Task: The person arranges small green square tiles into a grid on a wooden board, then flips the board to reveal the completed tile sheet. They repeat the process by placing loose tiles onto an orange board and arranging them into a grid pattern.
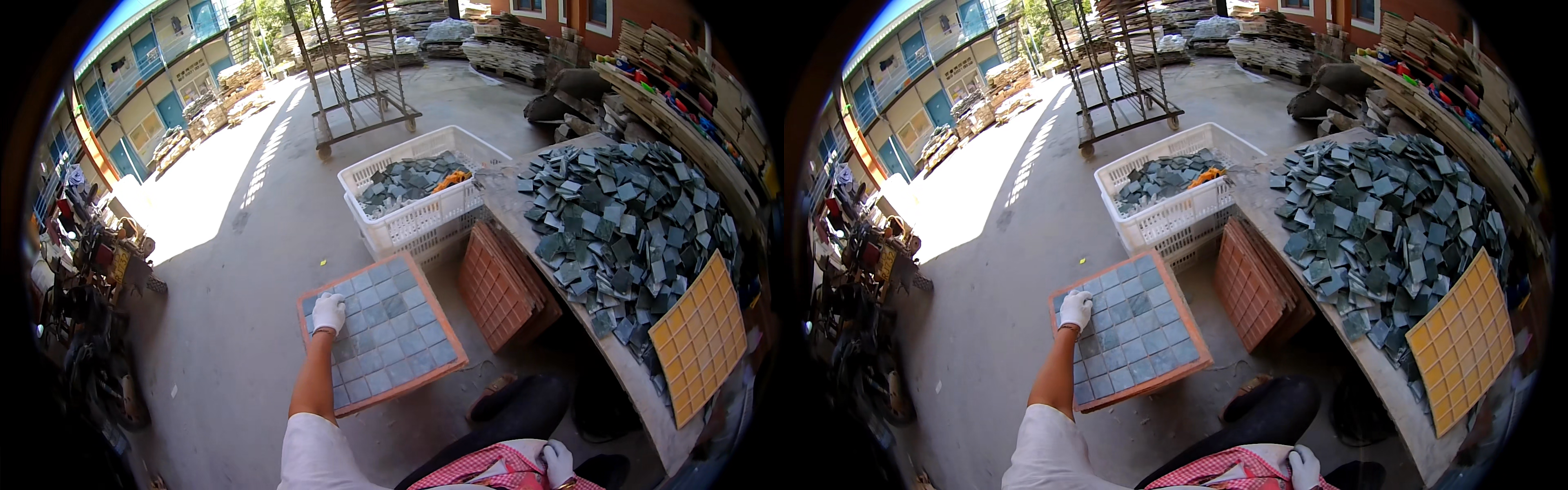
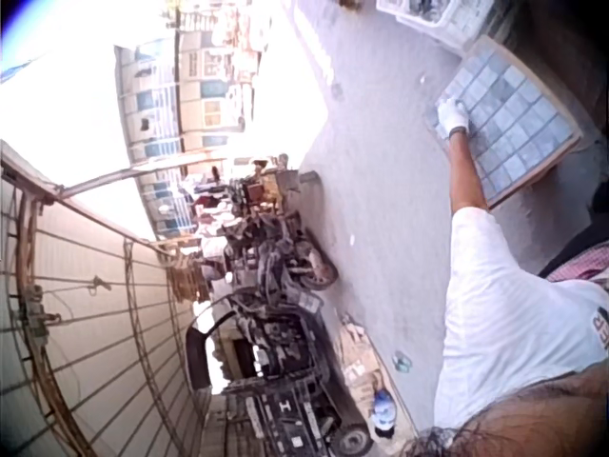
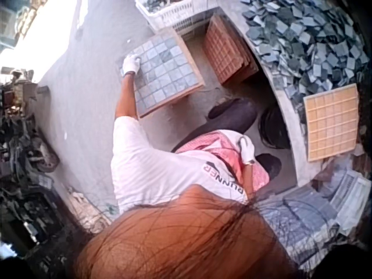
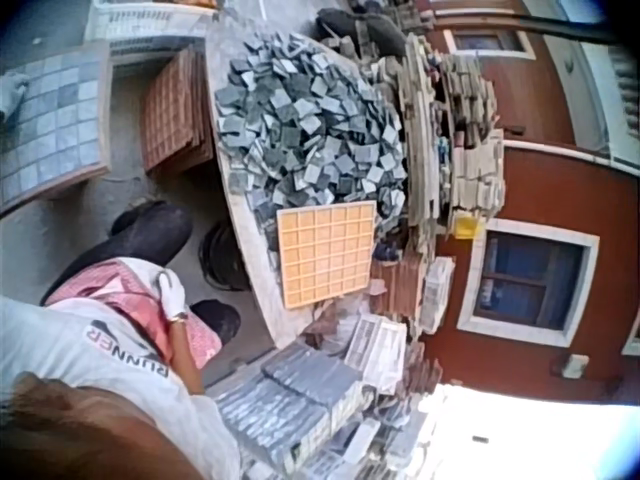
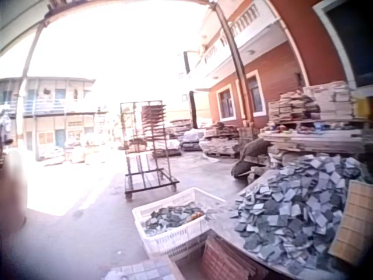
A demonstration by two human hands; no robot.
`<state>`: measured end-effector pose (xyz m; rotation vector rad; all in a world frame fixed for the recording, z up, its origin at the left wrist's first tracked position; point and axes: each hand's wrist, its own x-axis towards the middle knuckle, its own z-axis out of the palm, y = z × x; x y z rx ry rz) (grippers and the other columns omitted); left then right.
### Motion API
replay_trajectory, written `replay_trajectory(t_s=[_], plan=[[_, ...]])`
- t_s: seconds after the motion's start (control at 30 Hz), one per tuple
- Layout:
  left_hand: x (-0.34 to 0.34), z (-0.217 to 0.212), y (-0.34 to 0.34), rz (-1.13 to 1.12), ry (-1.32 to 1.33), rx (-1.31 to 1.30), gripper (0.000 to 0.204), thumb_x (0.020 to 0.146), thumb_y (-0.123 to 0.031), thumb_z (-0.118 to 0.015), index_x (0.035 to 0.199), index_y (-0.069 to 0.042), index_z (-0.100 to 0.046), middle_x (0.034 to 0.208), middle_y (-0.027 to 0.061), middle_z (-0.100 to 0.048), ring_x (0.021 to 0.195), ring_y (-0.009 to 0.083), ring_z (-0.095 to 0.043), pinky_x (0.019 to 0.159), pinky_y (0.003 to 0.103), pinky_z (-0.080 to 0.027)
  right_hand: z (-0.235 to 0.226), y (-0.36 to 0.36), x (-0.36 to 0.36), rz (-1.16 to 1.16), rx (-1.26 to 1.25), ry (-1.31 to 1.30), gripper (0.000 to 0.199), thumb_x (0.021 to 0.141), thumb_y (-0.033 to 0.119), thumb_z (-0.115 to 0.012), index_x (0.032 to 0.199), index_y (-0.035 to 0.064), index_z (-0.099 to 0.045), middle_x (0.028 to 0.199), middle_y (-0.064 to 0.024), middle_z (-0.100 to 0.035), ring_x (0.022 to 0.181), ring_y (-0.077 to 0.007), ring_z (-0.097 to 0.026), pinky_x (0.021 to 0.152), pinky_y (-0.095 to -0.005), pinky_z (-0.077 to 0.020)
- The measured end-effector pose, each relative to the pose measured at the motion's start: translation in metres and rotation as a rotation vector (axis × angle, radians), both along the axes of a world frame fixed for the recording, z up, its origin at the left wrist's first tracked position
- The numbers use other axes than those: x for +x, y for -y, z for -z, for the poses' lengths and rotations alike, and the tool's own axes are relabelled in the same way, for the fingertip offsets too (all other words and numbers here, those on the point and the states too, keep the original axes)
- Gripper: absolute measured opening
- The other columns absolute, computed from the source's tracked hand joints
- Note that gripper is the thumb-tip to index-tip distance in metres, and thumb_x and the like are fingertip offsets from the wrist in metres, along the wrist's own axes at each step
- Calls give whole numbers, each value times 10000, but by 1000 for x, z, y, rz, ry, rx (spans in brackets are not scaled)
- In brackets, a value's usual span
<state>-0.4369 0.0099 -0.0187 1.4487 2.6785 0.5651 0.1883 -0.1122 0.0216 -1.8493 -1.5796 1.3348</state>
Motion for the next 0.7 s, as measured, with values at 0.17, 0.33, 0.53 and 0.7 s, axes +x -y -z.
replay_trajectory(t_s=[0.17, 0.33, 0.53, 0.7], plan=[[-12, 4, -15, -25, -6, -95, 205, 753, -184, -614, 927, -98, -681, 1002, 135, -616, 1002, 335, -575, 872, 430, -475, 19, 3, 9, 91, -54, -115, 288, 947, 207, -555, 1097, -31, -615, 920, -110, -643, 806, -178, -591, 759, -314, -487], [-9, -15, -15, -3, 157, -70, 260, 723, -163, -660, 958, -53, -647, 947, 152, -640, 914, 333, -616, 827, 392, -495, 29, 5, 17, 124, -81, -135, 287, 948, 227, -544, 1106, 0, -620, 978, -126, -652, 859, -222, -618, 807, -333, -493], [-6, -10, -2, 147, 402, 359, 224, 736, -54, -665, 955, -17, -639, 882, 104, -642, 798, 229, -636, 748, 317, -507, 97, 10, 32, 240, -56, -342, 213, 907, 129, -531, 1003, -38, -621, 854, -72, -625, 724, -126, -596, 631, -262, -508], [84, -78, -5, 316, 398, 515, 160, 747, 23, -655, 902, -9, -628, 902, 80, -632, 783, 155, -616, 722, 285, -500, 97, 13, 32, 268, -33, -349, 213, 902, 123, -548, 1021, -38, -621, 841, -64, -632, 704, -131, -601, 637, -258, -511]])
